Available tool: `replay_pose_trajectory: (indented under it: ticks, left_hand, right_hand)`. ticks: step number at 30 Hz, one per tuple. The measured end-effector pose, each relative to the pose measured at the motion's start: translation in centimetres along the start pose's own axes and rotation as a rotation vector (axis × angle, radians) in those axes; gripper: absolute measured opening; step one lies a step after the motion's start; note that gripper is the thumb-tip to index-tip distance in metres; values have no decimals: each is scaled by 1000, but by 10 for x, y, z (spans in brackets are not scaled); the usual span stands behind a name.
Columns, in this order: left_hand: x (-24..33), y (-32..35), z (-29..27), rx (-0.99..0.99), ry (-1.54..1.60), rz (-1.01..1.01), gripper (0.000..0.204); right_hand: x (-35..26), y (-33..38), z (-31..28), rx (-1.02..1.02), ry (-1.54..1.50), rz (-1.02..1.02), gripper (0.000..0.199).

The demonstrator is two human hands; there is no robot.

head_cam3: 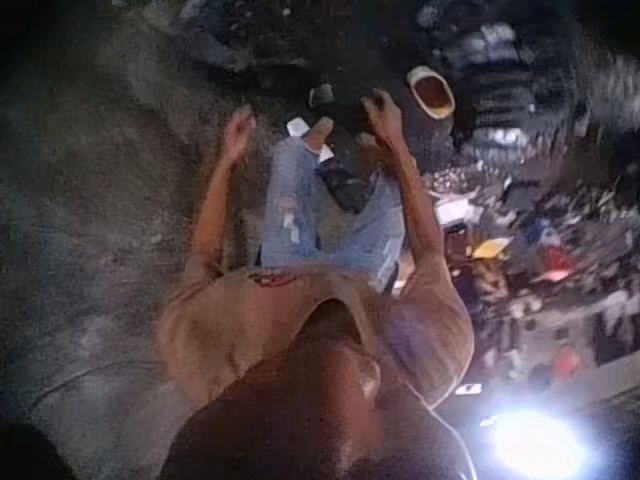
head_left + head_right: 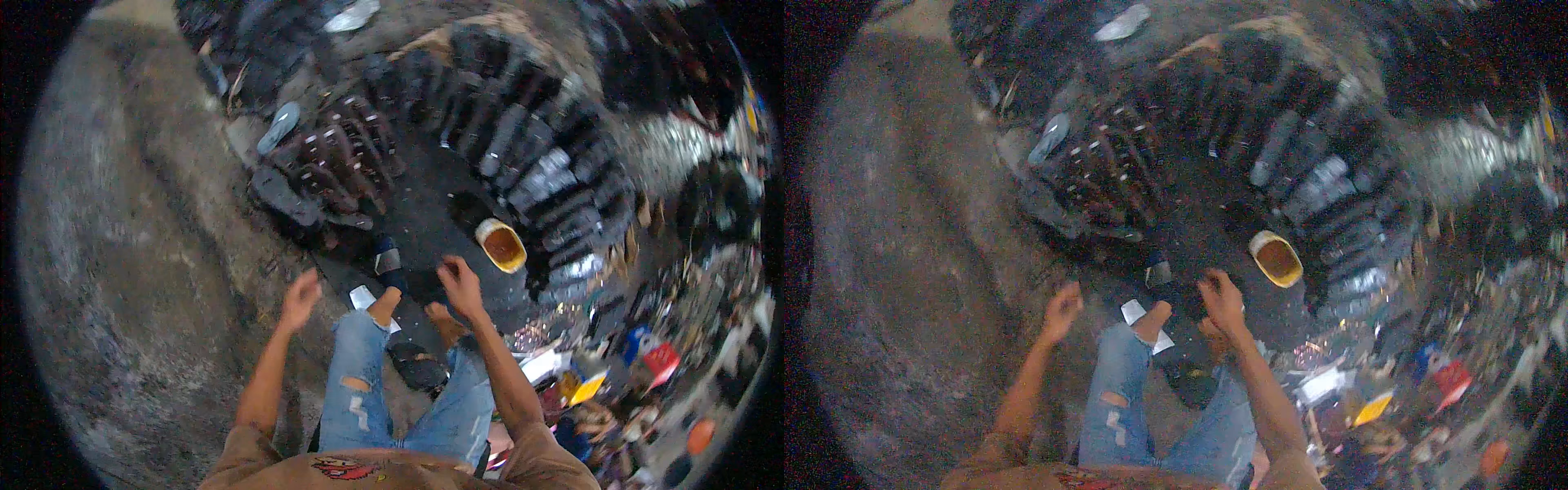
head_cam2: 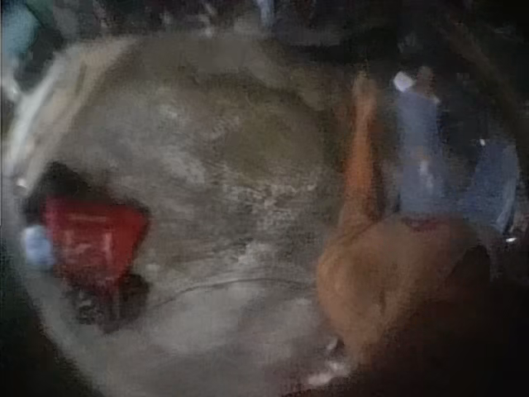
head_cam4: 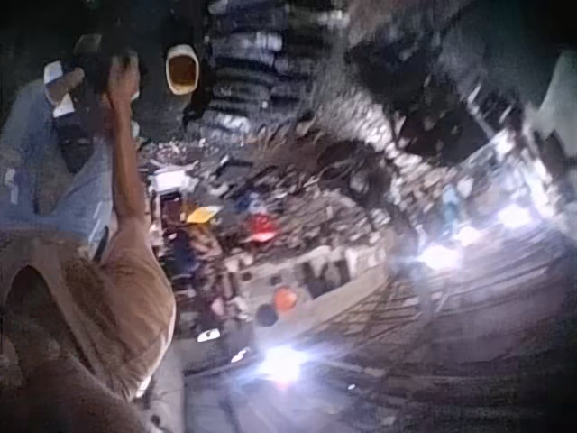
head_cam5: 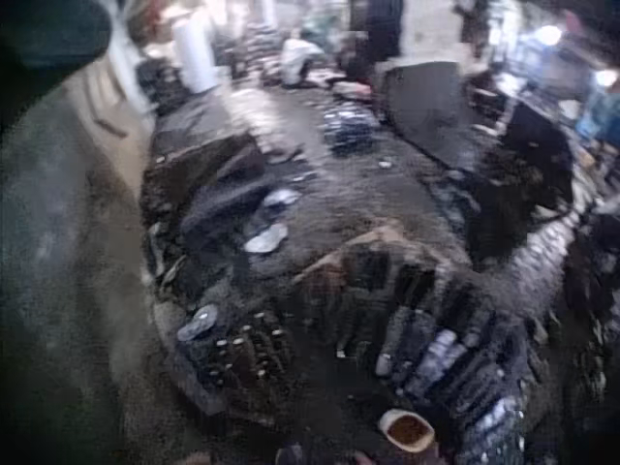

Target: The person sits on the floor and applies a brown liquid from a yellow container onto the soles of multiple sandals using a brush. They handle each sandal individually, brush the sole, and place it back in a pile.

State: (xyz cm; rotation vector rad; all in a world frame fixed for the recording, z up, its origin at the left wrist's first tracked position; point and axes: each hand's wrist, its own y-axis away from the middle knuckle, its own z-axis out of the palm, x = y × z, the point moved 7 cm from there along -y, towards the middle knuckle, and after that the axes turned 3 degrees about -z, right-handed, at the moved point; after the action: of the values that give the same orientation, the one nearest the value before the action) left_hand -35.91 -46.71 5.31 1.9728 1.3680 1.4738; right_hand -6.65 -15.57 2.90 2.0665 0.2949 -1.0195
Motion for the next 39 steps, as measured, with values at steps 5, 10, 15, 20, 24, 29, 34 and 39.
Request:
replay_pose_trajectory:
  ticks: [5, 10, 15, 20, 24, 29, 34, 39]
  left_hand:
    - [92, 149, 43, -219, -43, -24, 41]
    - [202, 182, 66, -303, -247, 14, 40]
    - [238, 181, 106, -497, -460, 198, 26]
    - [255, 165, 114, -506, -480, 90, 20]
    - [240, 100, 98, -532, -390, -99, 28]
    - [247, -39, 135, -891, -391, -274, 37]
    - [266, -272, 243, -692, -1045, 243, 30]
    - [246, -292, 395, -939, -1290, 532, 48]
  right_hand:
    - [63, 226, -112, -238, 55, 267, 21]
    - [16, 324, -157, 151, 44, 40, 22]
    - [31, 357, -138, 315, 30, 251, 19]
    - [50, 368, -121, 420, -152, 483, 21]
    - [114, 352, -125, 351, -544, 623, 28]
    - [231, 345, -139, 175, -1014, 696, 32]
    - [448, 269, -171, 806, -919, 622, 36]
    - [590, 199, -26, 818, -794, 602, 17]
